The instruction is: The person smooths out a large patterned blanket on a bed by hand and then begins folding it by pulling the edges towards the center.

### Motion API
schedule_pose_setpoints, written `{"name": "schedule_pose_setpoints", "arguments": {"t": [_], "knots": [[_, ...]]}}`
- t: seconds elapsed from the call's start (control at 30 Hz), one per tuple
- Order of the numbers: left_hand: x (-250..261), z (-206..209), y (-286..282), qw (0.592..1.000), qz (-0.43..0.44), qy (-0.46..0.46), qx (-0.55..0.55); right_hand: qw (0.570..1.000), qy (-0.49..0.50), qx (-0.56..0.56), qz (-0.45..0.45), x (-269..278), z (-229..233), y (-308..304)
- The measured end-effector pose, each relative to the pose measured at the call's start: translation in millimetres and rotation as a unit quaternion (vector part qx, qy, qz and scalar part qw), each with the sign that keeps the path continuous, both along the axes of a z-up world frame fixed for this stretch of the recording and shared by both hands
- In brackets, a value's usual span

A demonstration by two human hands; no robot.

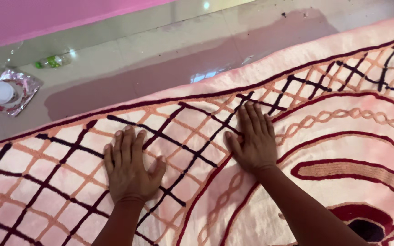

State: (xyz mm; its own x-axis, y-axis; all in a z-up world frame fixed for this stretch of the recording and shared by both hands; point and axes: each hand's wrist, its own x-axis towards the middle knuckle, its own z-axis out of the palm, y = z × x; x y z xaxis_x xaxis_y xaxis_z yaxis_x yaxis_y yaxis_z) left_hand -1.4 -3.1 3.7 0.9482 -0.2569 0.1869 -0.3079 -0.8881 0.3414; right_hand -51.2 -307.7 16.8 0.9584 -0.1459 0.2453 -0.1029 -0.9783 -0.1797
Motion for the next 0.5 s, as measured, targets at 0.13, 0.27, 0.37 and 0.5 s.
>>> {"name": "schedule_pose_setpoints", "arguments": {"t": [0.13,0.27,0.37,0.5], "knots": [[-0.8,-0.2,0.6,1.000,-0.009,-0.004,-0.009,1.000,-0.015,0.009,-0.003,-1.0,1.8,1.8],[1.8,11.4,-5.5,0.999,-0.013,-0.039,-0.024,0.999,-0.032,0.018,0.000,0.1,2.6,1.3],[16.6,27.1,-27.8,0.990,-0.059,-0.076,-0.100,0.998,-0.054,0.021,-0.007,-1.5,0.0,0.8],[57.0,44.5,-113.7,0.960,-0.171,-0.141,-0.173,0.996,-0.087,0.022,-0.026,-8.0,-4.2,2.6]]}}
